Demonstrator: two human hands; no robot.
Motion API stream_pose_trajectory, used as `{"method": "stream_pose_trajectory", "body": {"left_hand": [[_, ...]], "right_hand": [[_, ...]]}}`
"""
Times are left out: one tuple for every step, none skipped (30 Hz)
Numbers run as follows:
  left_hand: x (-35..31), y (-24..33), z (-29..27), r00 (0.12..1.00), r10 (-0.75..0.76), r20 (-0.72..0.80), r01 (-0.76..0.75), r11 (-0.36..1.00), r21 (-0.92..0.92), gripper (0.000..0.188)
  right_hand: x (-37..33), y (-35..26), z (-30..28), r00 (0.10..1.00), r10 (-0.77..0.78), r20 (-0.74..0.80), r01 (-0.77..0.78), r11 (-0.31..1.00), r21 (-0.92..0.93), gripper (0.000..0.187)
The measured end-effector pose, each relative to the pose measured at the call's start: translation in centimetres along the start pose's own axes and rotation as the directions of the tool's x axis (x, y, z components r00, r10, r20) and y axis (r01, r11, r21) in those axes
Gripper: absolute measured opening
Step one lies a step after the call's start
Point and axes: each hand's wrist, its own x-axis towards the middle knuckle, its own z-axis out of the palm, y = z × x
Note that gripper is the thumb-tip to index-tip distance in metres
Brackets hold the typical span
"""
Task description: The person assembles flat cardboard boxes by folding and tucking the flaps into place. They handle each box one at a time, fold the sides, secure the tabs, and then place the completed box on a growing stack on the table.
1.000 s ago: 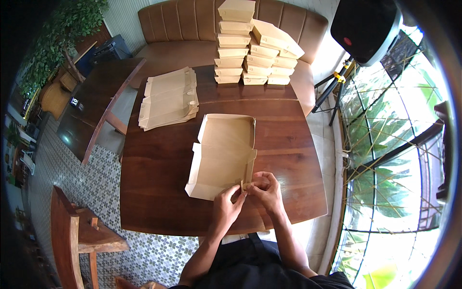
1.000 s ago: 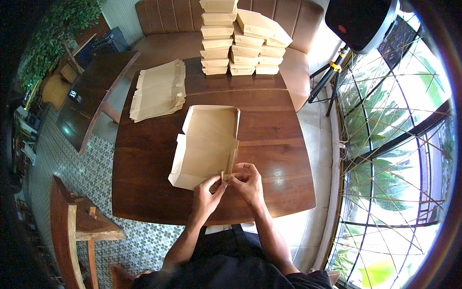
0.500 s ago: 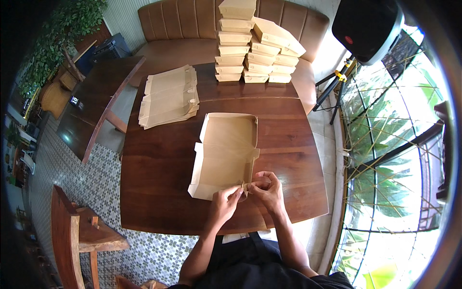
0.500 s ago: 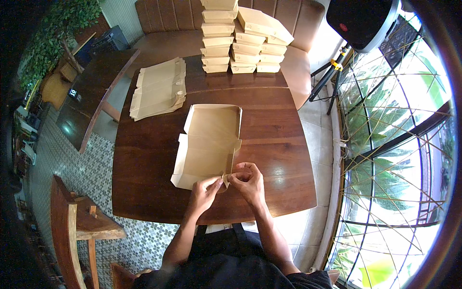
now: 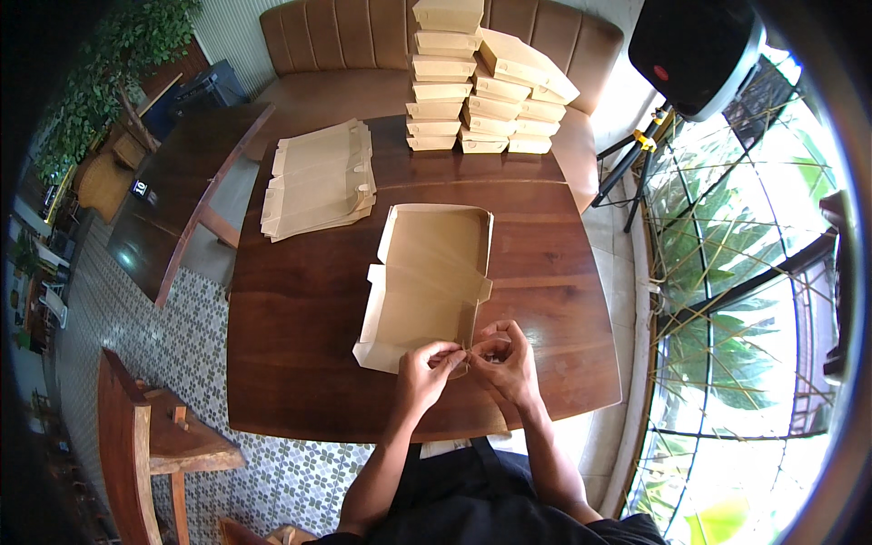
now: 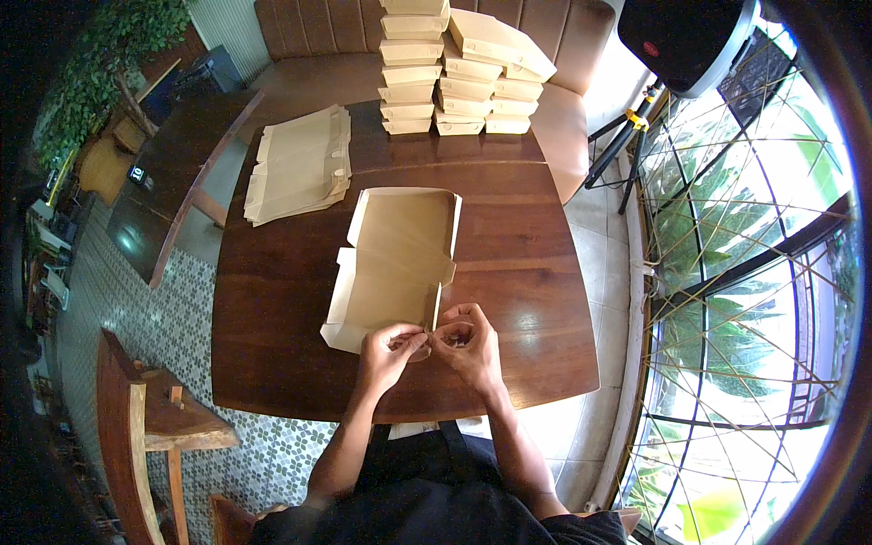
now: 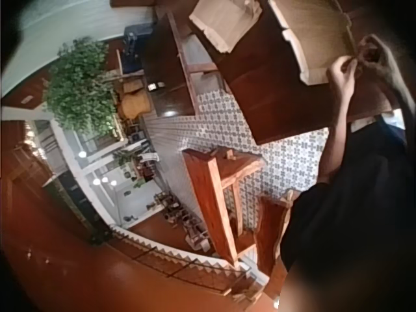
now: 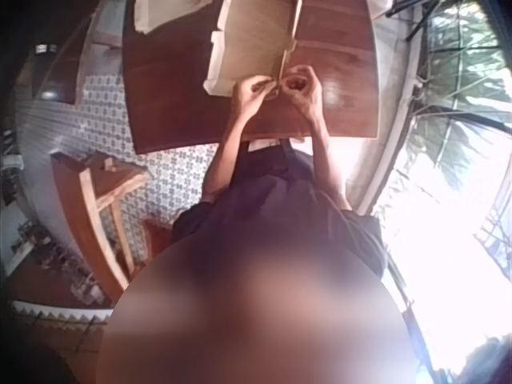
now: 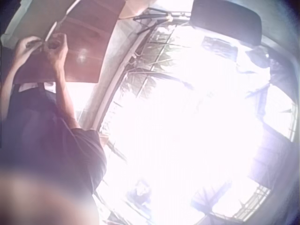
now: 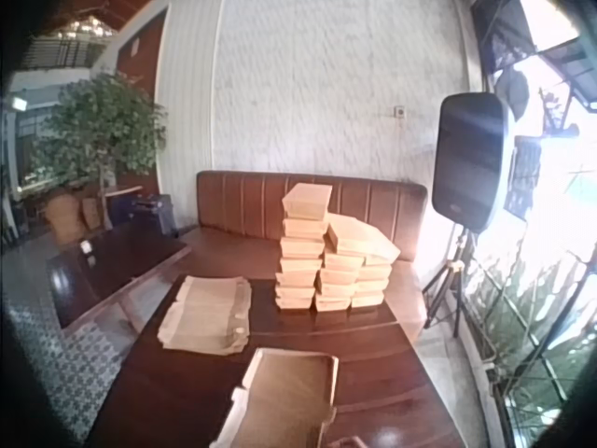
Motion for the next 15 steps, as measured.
{"method": "stream_pose_trajectory", "body": {"left_hand": [[0.1,0.1,0.0,1.0,0.003,0.0,-0.003,1.0,0.008,0.029],[0.1,0.2,0.0,1.0,0.008,-0.003,-0.008,1.0,0.011,0.029],[0.2,0.3,-0.1,1.0,0.013,-0.006,-0.013,1.0,0.014,0.029],[0.2,0.4,-0.1,1.0,0.017,-0.011,-0.017,1.0,0.017,0.029],[0.2,0.6,-0.2,1.0,0.02,-0.013,-0.02,1.0,0.022,0.03],[0.2,0.8,-0.2,1.0,0.025,-0.013,-0.024,0.999,0.027,0.03],[0.2,1.1,-0.2,1.0,-0.004,-0.012,0.005,0.999,0.037,0.031],[0.2,1.3,-0.2,0.999,0.037,0.003,-0.037,0.998,0.05,0.031],[0.3,1.6,-0.2,0.999,0.045,0.018,-0.046,0.997,0.069,0.03],[0.4,1.8,-0.3,0.998,0.052,0.032,-0.054,0.995,0.088,0.03],[0.5,1.9,-0.5,0.994,0.044,0.097,-0.058,0.988,0.146,0.032],[0.6,2.1,-0.7,0.986,0.034,0.161,-0.067,0.977,0.204,0.033],[0.7,2.1,-0.9,0.976,0.047,0.214,-0.097,0.969,0.229,0.034],[0.8,2.2,-0.9,0.964,0.066,0.256,-0.115,0.977,0.178,0.037],[1.0,2.2,-1.0,0.957,0.106,0.271,-0.152,0.977,0.152,0.038]], "right_hand": [[0.0,-0.1,-0.1,1.0,0.007,0.024,-0.007,1.0,0.012,0.04],[0.0,-0.2,-0.1,1.0,-0.002,0.018,0.002,1.0,0.019,0.037],[0.0,-0.3,-0.1,1.0,-0.006,0.015,0.005,1.0,0.027,0.034],[0.1,-0.3,0.0,1.0,-0.004,0.02,0.004,0.999,0.035,0.032],[0.1,-0.2,0.0,0.999,0.034,0.017,-0.035,0.999,0.025,0.029],[0.1,-0.2,0.0,0.997,0.077,0.02,-0.077,0.997,0.015,0.026],[0.2,0.0,-0.1,0.99,0.143,0.017,-0.143,0.99,0.003,0.023],[0.2,0.1,-0.2,0.991,0.132,0.027,-0.133,0.991,0.032,0.022],[0.3,0.3,-0.3,0.989,0.144,0.036,-0.146,0.987,0.061,0.021],[0.3,0.5,-0.3,0.986,0.159,0.05,-0.164,0.982,0.094,0.02],[0.4,0.6,-0.4,0.986,0.16,0.042,-0.163,0.982,0.092,0.021],[0.5,0.7,-0.5,0.986,0.163,0.039,-0.166,0.982,0.094,0.023],[0.7,0.7,-0.5,0.986,0.165,0.036,-0.168,0.981,0.096,0.024],[0.6,0.6,-0.6,0.981,0.194,0.027,-0.196,0.975,0.11,0.026],[0.6,0.4,-0.6,0.985,0.165,0.046,-0.17,0.976,0.137,0.026]]}}
